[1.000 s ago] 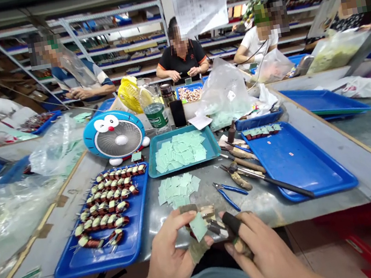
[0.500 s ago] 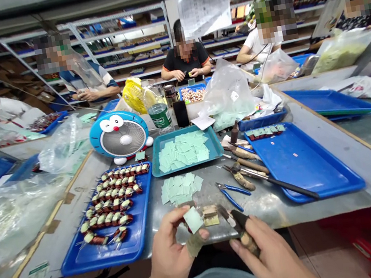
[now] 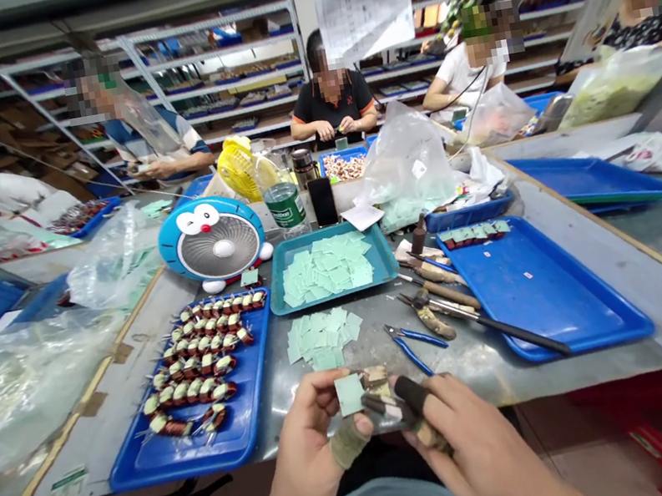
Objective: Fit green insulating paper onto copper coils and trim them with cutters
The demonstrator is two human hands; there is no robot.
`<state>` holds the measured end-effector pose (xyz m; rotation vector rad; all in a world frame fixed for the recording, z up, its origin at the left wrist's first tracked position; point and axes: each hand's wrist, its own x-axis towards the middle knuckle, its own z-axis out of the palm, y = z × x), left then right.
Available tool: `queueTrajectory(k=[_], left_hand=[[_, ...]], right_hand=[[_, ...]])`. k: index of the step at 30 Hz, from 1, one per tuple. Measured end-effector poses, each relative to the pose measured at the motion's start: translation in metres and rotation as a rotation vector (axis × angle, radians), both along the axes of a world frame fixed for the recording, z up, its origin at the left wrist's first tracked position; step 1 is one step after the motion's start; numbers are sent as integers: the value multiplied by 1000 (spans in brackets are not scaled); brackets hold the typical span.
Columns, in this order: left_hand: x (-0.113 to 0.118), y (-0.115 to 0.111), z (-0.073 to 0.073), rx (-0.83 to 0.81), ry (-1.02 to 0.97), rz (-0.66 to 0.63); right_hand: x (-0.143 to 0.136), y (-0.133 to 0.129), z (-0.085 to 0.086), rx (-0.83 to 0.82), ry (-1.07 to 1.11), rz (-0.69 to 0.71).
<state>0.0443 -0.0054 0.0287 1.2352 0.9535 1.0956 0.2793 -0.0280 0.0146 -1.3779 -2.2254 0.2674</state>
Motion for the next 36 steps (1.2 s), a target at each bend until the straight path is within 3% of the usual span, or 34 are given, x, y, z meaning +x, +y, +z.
queueTrajectory(k=[4,9,13,18,21,24,27,30,33,36], left_hand=[[4,0,5,-206,-235,-127],[4,0,-1,-233,-339,-164],[2,0,-5,-236,-355,-164],[5,0,-4,-296,-470,-132],[13,-1,-1,-385,-640,-106],[21,-3,1,-449,-738,-78],[23,-6,-2,-465,-721,-35],[17,-8,-8,-440,-571,4],[7,-8,-13,-339,-301,23],[1,-7,-11,-269,-194,-57]], right_hand=[[4,-4,-11,-141,167,-179],[3,-9,-24,-354,314,-150],[-6,-11,-22,-475,523,-168],[-31,-13,-15,-526,803,-393],[-45,-5,-13,-438,834,-271],[-49,8,-13,-297,643,-79],[-48,17,-16,-185,501,-26],[-44,17,-19,-150,490,-3],[-40,15,-22,-173,478,-21],[-39,15,-22,-258,516,-53]])
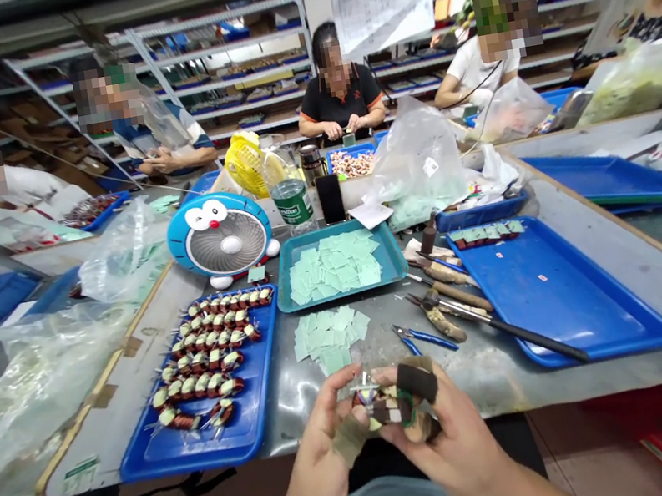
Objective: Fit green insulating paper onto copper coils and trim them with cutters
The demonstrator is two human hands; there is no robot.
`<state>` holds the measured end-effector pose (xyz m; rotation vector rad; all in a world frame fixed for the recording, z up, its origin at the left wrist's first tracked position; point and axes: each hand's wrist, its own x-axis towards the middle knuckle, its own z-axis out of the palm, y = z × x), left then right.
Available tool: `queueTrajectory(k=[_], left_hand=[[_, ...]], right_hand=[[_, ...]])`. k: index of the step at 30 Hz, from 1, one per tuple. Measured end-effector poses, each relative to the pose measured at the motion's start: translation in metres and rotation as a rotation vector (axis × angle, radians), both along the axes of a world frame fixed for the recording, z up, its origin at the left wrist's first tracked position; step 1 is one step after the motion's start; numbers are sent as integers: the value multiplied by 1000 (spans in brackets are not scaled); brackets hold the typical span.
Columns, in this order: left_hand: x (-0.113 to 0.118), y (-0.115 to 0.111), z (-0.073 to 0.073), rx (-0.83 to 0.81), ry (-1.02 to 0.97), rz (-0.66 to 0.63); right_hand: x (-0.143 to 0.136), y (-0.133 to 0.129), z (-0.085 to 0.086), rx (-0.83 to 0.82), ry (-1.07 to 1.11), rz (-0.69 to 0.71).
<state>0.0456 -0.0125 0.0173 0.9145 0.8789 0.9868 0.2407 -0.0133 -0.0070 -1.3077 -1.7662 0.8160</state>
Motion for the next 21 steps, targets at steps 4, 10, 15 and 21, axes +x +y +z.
queueTrajectory(k=[4,10,15,21], left_hand=[[1,2,8,2,-44,-44],[6,0,11,23,-110,-82],[5,-3,8,103,-15,-78],[4,-3,8,115,15,-59]], right_hand=[[-5,1,3,-162,197,-58],[-6,-2,-4,-306,354,-97],[-1,-5,-14,-362,374,-68],[2,-6,-15,-359,341,-73]])
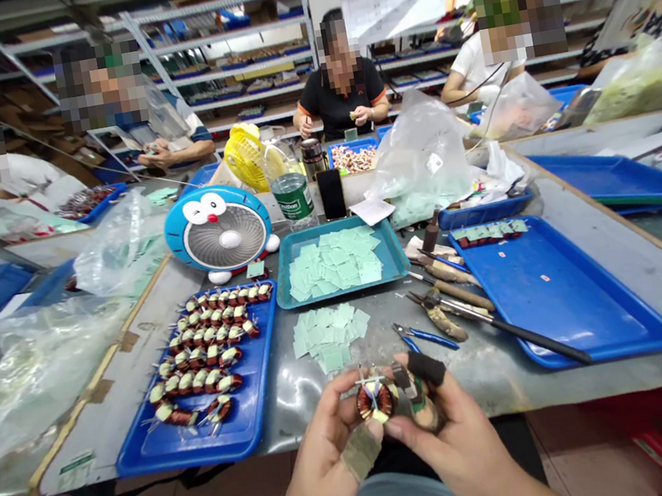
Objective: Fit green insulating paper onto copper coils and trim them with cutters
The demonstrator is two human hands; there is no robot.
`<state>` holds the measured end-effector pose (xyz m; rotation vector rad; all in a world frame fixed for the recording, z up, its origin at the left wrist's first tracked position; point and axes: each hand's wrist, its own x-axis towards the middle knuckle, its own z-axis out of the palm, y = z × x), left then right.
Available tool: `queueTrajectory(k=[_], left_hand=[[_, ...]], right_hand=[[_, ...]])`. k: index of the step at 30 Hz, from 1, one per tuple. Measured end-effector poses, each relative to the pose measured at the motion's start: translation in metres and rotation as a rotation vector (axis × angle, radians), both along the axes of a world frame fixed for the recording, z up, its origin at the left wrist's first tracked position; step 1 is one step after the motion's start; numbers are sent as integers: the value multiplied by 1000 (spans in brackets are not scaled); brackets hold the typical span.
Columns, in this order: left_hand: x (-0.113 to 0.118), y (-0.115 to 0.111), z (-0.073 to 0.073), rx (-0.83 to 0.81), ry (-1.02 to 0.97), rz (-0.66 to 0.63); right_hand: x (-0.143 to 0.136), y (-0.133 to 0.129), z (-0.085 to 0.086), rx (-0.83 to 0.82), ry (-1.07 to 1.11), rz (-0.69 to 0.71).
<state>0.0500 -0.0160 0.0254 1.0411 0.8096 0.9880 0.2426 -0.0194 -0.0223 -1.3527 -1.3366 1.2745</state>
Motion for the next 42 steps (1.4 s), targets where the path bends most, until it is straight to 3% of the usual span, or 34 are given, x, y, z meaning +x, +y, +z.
queueTrajectory(k=[4,7,14,23,34,42], left_hand=[[2,1,2,-88,-23,14],[4,2,2,-94,38,51],[7,-2,-7,173,355,90],[10,3,3,324,561,168],[10,5,0,141,444,129],[7,14,4,-120,57,87]], right_hand=[[-1,0,1,51,-48,-19],[-8,1,9,19,47,-30],[-33,11,44,-362,480,-110],[-48,11,53,-484,609,-216],[-51,11,51,-480,610,-265],[-42,13,48,-431,610,-192]])
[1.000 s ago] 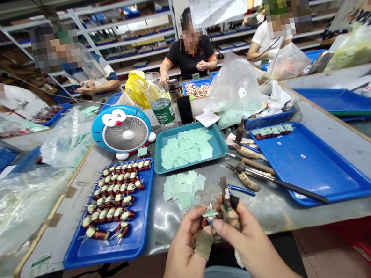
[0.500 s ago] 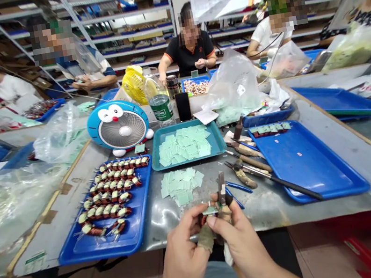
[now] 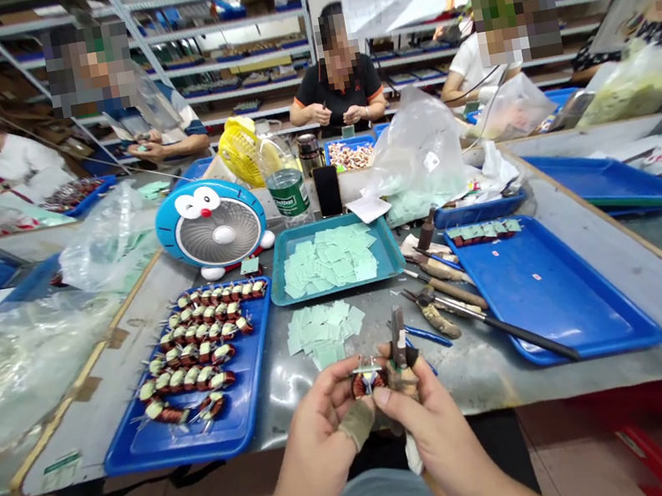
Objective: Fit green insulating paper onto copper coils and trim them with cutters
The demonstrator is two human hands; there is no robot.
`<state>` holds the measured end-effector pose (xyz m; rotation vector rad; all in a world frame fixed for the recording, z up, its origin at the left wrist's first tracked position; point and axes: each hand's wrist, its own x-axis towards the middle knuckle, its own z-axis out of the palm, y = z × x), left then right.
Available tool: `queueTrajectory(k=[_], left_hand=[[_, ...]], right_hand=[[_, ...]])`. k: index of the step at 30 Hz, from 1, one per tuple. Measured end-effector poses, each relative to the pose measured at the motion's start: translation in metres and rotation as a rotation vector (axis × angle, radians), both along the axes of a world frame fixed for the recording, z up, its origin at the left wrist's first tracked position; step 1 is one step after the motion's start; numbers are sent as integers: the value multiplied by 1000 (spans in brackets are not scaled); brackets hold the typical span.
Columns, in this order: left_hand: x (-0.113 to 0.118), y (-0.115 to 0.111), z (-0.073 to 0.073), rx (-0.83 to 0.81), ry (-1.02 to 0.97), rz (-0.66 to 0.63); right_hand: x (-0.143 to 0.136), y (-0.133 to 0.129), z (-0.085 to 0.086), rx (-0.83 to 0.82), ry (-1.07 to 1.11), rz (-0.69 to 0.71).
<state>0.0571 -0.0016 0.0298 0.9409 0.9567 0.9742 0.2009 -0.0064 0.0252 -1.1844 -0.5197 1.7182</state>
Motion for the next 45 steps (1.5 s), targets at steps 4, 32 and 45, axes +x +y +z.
queueTrajectory(k=[4,32,45], left_hand=[[0,1,1,-67,-57,-15],[6,-9,-5,-45,9,25],[2,4,6,-256,-466,81]], right_hand=[[2,-1,-6,5,3,14],[-8,-2,2,-77,33,-103],[7,-4,2,191,-234,13]])
